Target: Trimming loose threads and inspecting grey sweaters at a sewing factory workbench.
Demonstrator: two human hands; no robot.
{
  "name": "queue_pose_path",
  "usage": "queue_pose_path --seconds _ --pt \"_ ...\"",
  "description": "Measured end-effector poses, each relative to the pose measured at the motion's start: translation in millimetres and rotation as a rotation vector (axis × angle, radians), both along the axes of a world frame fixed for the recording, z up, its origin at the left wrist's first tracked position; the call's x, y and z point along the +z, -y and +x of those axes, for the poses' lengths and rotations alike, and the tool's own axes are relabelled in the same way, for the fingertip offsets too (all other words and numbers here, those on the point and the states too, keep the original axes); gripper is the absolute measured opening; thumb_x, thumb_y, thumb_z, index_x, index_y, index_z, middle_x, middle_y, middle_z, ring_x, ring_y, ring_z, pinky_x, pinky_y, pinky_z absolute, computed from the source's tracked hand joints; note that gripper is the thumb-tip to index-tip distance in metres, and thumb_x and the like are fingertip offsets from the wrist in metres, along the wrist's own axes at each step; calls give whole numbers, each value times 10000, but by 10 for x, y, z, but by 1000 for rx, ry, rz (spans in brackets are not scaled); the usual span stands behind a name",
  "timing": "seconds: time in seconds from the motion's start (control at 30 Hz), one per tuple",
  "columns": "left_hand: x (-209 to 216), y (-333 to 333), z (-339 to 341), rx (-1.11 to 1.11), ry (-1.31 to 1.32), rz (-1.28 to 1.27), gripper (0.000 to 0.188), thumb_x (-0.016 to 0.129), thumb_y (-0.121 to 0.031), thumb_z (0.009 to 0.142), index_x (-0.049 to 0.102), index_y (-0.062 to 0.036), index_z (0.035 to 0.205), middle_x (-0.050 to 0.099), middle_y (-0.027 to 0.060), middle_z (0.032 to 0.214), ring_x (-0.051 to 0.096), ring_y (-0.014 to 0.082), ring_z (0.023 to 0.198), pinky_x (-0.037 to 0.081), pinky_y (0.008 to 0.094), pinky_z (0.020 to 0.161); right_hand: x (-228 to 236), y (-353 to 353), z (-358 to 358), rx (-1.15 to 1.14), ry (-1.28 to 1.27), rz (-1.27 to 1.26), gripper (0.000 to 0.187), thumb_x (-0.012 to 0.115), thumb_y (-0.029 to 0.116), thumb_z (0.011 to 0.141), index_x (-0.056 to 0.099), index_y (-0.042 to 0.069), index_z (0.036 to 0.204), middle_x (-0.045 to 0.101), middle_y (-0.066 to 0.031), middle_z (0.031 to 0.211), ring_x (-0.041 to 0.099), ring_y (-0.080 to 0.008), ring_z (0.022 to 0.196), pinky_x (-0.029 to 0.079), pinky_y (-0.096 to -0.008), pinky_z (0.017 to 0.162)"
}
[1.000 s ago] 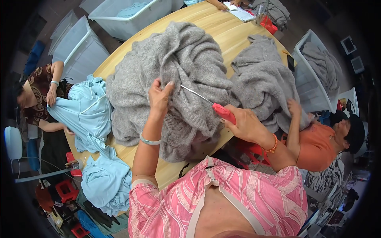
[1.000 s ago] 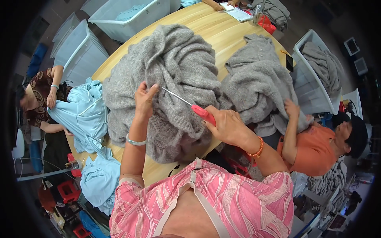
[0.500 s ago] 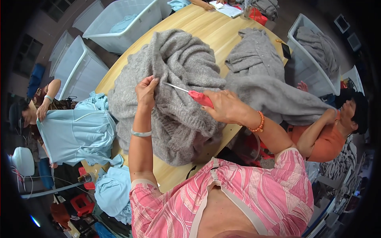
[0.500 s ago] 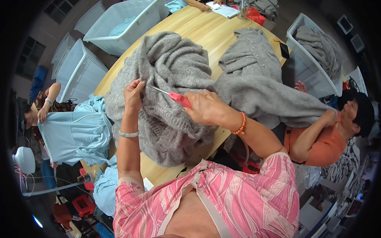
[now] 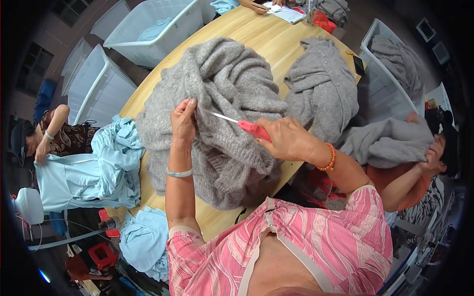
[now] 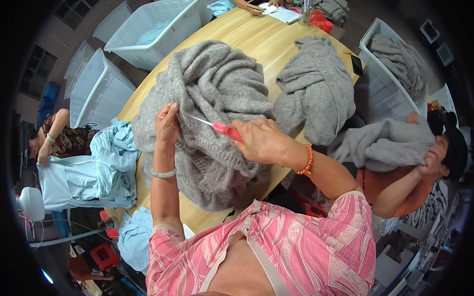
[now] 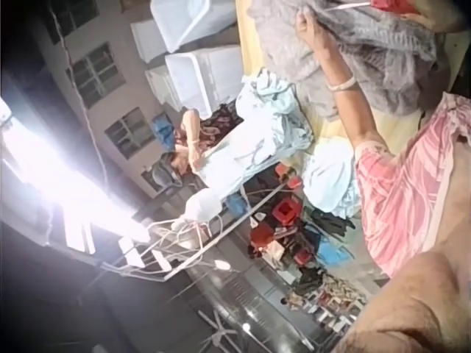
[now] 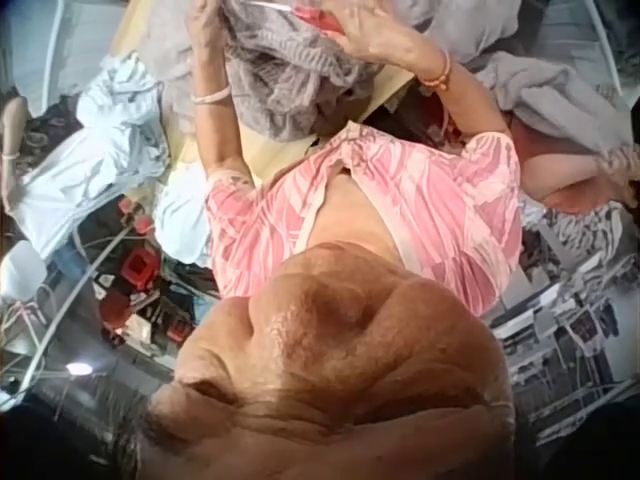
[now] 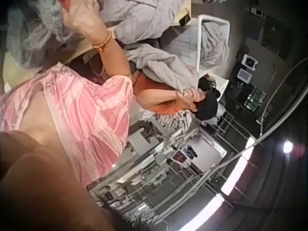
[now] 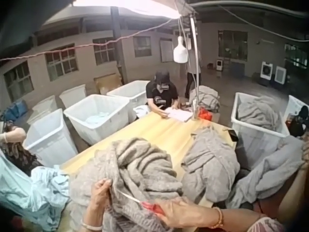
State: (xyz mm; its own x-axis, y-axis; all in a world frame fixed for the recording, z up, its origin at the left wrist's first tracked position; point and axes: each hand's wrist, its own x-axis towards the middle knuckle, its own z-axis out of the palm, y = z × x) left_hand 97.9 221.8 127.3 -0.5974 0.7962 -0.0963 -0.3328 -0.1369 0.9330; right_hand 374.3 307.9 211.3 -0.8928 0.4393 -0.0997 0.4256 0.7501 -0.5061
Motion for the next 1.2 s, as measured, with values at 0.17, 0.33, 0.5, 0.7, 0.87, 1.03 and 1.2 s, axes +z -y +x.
queue_pose_path --seconds 0.17,0.33,0.5,0.7,0.87,1.03,1.2 --pt "70 23 -9 13 -109 -98 153 661 -198 868 629 -53 906 514 -81 663 406 15 527 307 181 476 51 -202 -4 33 13 -153 317 596 262 839 514 62 1071 629 -259 816 613 -447 834 478 -514 759" --pt "289 -285 -88 44 -403 -365 232 689 -260 834 626 -56 924 476 -79 620 374 11 486 250 202 411 -64 -370 -27 -34 -148 -83 363 617 253 819 530 40 1099 624 -247 818 603 -433 802 467 -504 724" --pt "166 -616 -74 -24 -198 -196 163 653 -182 861 649 -25 905 552 -50 708 474 39 600 380 201 544 -31 -758 18 3 -124 -33 389 621 255 809 535 32 1116 632 -232 834 603 -430 813 469 -492 724" --pt "452 -145 623 179 -1351 -214 583 749 -283 754 519 -34 1229 567 134 1137 509 246 1117 380 400 946 -318 -1108 459 -290 -205 -204 264 587 177 836 584 -2 1029 663 -120 723 652 -262 695 495 -349 683" --pt "508 55 1320 -720 -1919 -107 549 699 -255 717 529 -96 1214 569 125 1086 492 287 1151 265 455 1065 -500 -1061 871 -435 -171 -202 275 590 224 865 587 -25 983 659 -100 712 646 -216 676 490 -331 672" --pt "517 221 1168 -651 -1674 -6 413 603 26 603 626 -76 1003 590 97 967 544 313 911 415 412 908 -557 -483 1090 -510 -194 -256 269 598 237 866 602 -28 912 645 -92 688 627 -187 658 480 -309 666" --pt "1422 646 185 407 -862 225 307 498 -126 869 573 47 1112 623 181 1048 622 264 941 529 400 842 -452 -164 1331 -624 -219 -336 258 595 231 864 605 -26 895 645 -85 684 623 -172 656 479 -303 661"
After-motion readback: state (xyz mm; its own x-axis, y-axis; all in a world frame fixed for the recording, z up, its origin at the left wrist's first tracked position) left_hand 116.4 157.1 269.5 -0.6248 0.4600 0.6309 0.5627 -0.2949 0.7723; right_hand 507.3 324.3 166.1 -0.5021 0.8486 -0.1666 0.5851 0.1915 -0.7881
